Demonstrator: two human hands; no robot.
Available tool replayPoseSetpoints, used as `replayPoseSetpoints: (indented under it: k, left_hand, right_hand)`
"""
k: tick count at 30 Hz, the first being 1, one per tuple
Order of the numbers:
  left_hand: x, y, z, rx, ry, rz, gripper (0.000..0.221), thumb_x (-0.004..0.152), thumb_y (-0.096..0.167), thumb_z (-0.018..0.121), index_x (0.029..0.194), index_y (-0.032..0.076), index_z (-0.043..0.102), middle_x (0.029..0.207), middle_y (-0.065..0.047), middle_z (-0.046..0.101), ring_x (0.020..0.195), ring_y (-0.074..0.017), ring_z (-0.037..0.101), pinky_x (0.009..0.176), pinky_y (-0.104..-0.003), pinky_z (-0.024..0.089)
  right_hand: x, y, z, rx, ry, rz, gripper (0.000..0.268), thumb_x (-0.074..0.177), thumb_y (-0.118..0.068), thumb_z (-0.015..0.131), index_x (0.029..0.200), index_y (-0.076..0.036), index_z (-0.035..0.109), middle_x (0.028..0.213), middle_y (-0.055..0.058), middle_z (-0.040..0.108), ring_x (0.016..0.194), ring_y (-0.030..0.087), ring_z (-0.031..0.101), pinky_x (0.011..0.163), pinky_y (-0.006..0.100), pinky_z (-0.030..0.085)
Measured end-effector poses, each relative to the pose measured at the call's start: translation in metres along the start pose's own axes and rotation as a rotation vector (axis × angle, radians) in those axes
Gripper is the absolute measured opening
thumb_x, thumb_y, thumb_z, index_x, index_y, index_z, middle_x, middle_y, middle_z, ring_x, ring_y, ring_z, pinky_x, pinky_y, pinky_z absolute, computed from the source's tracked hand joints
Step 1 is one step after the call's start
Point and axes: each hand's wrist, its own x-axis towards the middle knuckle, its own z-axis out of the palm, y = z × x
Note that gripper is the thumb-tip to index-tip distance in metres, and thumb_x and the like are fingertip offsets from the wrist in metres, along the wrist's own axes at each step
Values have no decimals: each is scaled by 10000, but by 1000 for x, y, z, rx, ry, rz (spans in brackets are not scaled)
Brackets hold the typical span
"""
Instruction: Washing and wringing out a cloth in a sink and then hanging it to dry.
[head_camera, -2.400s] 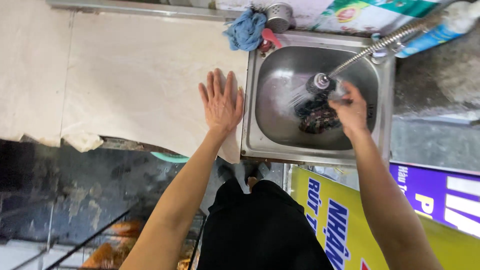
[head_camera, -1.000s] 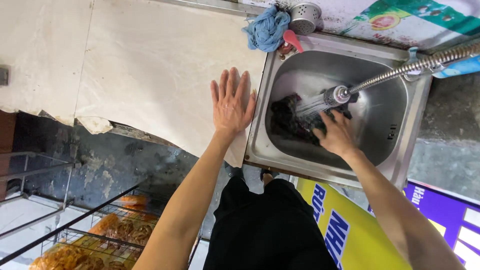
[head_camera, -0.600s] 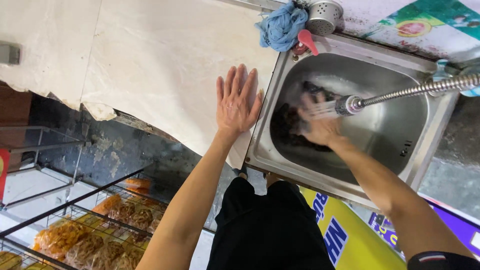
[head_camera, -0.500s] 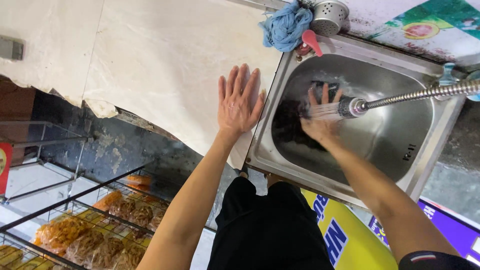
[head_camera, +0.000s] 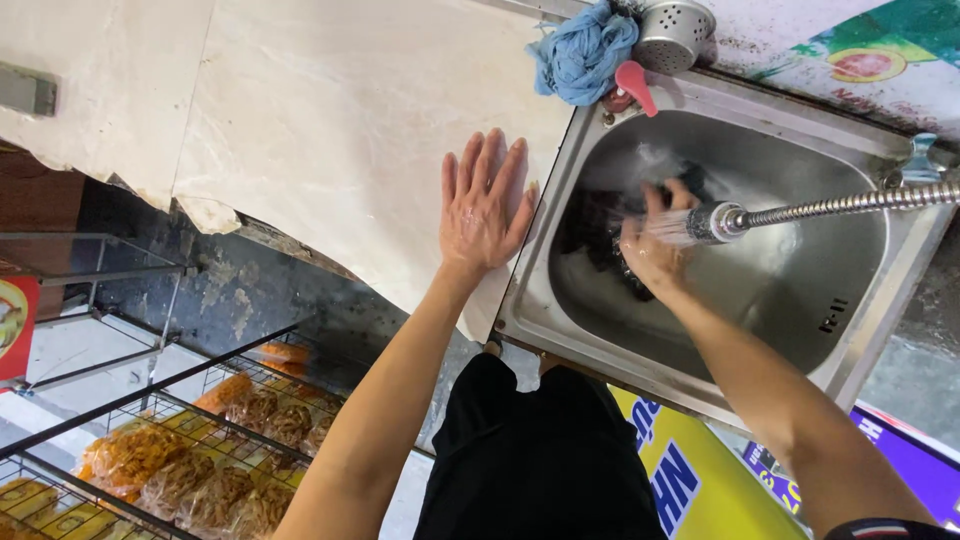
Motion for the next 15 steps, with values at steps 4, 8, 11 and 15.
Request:
replayPoseSetpoints:
  k: [4, 8, 11, 15]
  left_hand:
    - [0, -1, -2, -15, 5, 4, 618, 1016, 438, 536, 1572, 182, 451, 1633, -141, 386, 1543, -355, 294, 1281, -577, 164]
    - [-1, -1, 1, -29, 2, -11, 607, 1022, 442, 540, 1573, 202, 448, 1638, -132, 382, 1552, -346, 296, 1285, -574, 165]
    - [0, -2, 1, -21, 1, 8, 620, 1027, 438, 532, 1587, 193, 427, 1649, -136, 367, 1555, -355, 282, 1288, -577, 154]
    - [0, 0, 1, -1, -48, -11, 621, 1015, 460, 528, 1568, 196, 427, 1631, -144, 362, 1532, -356, 277, 1262, -580, 139]
  right_hand:
    - [-3, 5, 18, -121, -14, -246, 424, 921, -268, 706, 1316, -134, 631, 1474, 140, 459, 1364, 388, 420, 1134, 579, 350]
    - [24, 36, 9, -383, -176, -226, 408, 907, -296, 670, 1298, -182, 646, 1519, 146, 410, 1384, 418, 373, 1092, 643, 306]
    - [13, 66, 71, 930, 278, 168, 628, 1035, -412, 565, 1516, -242, 199, 1639, 82, 233, 1480, 415, 352, 1164, 643, 336]
    - [-5, 31, 11, -150, 4, -124, 719, 962, -411, 520, 1595, -70, 490, 1679, 284, 244, 1460, 615, 136, 1120, 794, 151]
